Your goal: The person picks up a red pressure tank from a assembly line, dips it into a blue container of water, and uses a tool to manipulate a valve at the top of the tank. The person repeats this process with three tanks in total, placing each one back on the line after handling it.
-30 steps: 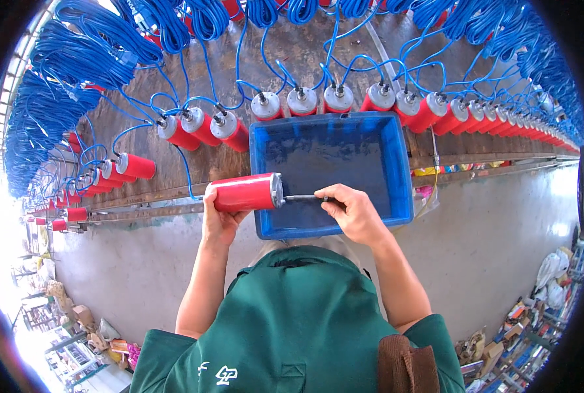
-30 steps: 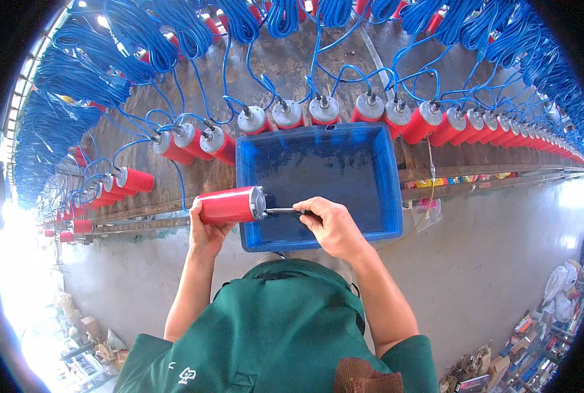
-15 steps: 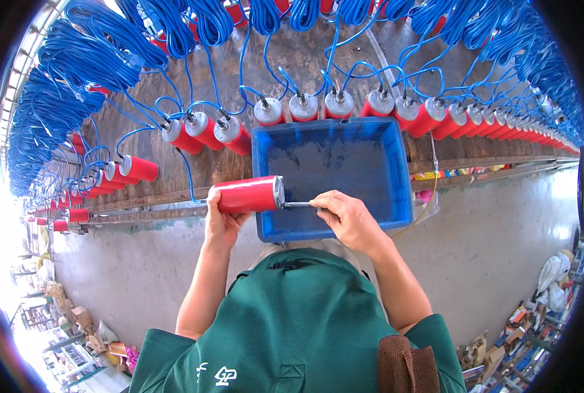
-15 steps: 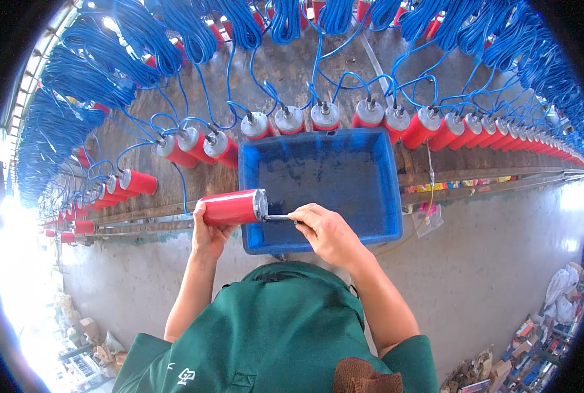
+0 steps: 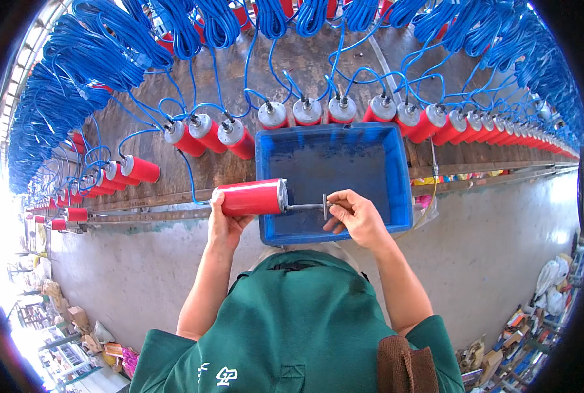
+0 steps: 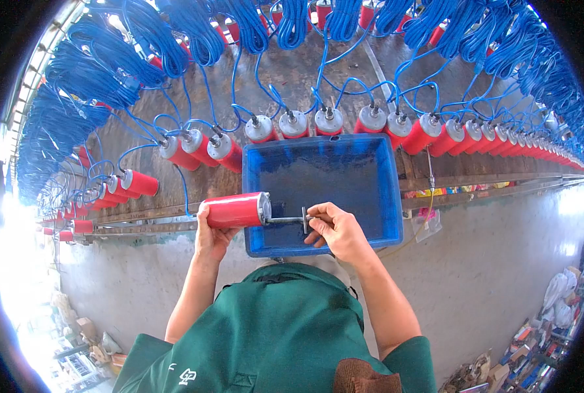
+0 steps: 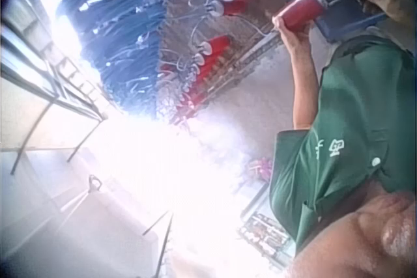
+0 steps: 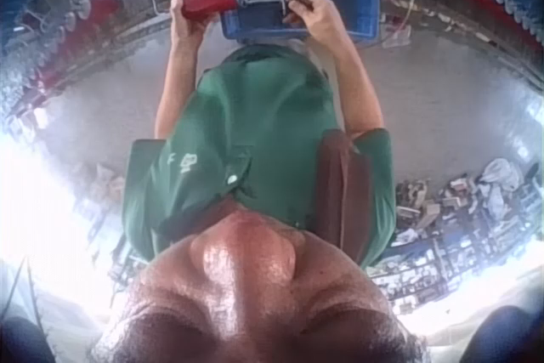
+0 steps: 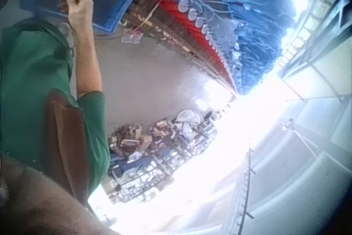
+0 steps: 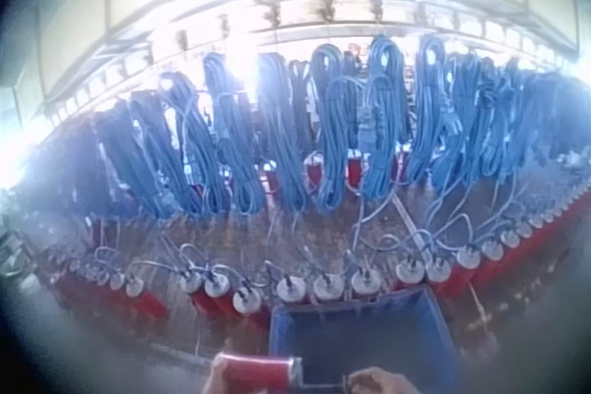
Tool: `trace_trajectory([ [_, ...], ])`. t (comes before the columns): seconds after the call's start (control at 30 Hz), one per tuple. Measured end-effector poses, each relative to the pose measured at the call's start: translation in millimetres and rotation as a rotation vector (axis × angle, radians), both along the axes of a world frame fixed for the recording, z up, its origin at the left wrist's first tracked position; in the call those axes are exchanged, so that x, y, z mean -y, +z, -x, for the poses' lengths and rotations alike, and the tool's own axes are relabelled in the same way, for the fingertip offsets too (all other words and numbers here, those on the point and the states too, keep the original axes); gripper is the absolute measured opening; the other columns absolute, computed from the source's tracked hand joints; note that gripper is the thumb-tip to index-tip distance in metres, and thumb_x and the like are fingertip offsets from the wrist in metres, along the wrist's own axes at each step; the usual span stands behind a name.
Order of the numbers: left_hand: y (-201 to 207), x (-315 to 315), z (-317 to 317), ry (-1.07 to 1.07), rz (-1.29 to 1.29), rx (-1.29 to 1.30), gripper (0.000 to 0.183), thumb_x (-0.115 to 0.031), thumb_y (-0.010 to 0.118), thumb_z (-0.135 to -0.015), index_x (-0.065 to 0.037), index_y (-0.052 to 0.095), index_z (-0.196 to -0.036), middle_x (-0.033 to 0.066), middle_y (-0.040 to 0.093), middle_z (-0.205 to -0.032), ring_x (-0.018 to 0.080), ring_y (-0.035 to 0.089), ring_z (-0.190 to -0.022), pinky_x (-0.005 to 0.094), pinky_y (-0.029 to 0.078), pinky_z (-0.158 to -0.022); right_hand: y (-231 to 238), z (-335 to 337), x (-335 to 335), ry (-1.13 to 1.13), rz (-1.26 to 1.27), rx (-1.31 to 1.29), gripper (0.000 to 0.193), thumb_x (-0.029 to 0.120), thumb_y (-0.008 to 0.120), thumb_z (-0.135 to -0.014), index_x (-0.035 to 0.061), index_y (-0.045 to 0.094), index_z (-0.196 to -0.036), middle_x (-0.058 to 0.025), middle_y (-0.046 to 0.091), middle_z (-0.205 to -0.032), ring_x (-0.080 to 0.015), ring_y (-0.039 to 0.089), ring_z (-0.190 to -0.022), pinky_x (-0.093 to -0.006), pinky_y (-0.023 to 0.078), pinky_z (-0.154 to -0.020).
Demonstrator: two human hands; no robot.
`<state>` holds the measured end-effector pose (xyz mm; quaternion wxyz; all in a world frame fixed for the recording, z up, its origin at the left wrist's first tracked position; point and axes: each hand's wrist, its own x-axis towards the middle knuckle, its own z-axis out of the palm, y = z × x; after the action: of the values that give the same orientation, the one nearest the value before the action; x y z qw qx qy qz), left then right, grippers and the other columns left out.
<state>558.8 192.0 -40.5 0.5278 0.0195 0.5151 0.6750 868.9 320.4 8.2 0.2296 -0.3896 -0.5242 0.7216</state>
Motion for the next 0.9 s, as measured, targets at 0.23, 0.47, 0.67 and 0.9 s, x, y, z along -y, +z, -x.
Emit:
trace_trajectory([
  [0.23, 1.2, -0.3, -1.1, 0.009, -0.005, 0.001, 0.065, -0.056, 0.064, -0.099, -0.006, 0.052, -0.14, 0.0182, 0.07, -0.127, 0.0337, 0.073, -0.112, 0.0486, 0.065, -0.09, -11.9, 3.9, -0.1, 0.031, -0.128, 0.287, 0.038, 0.038, 0.058, -0.112, 0.0023, 0.066, -0.101, -0.0049, 0.068, -0.075, -0.0102, 0.058, -0.058, -0.0286, 0.045, -0.055],
  [0.47, 2.5, -0.1, -1.5, 0.016, 0.006, -0.022, 0.065, -0.056, 0.064, -0.099, -0.006, 0.052, -0.139, 0.0178, 0.07, -0.126, 0.0335, 0.073, -0.112, 0.0489, 0.065, -0.089, -15.6, 7.4, 1.4, 0.012, -0.299, 0.126, 0.057, 0.048, 0.048, -0.113, 0.0026, 0.059, -0.082, -0.0027, 0.054, -0.06, -0.0123, 0.053, -0.055, -0.0317, 0.045, -0.055],
  [0.67, 4.8, -3.7, -5.1, 0.0, 0.027, -0.082, 0.078, -0.068, 0.065, -0.093, -0.006, 0.054, -0.139, 0.0173, 0.071, -0.127, 0.0322, 0.073, -0.113, 0.0486, 0.063, -0.095, -36.4, -6.0, -10.0, 0.189, 0.117, 0.03, 0.05, 0.045, 0.048, -0.114, 0.0036, 0.058, -0.087, -0.0021, 0.056, -0.067, -0.0111, 0.056, -0.064, -0.0297, 0.046, -0.06],
  [0.9, 10.0, -4.3, -7.5, 0.009, 0.034, -0.088, 0.075, -0.063, 0.066, -0.094, -0.007, 0.05, -0.141, 0.0184, 0.069, -0.13, 0.0337, 0.071, -0.117, 0.051, 0.062, -0.096, -16.0, 4.9, -3.2, 0.094, -0.28, 0.134, 0.041, 0.037, 0.049, -0.115, 0.0047, 0.056, -0.09, -0.0012, 0.056, -0.068, -0.0109, 0.057, -0.066, -0.0285, 0.047, -0.061],
])
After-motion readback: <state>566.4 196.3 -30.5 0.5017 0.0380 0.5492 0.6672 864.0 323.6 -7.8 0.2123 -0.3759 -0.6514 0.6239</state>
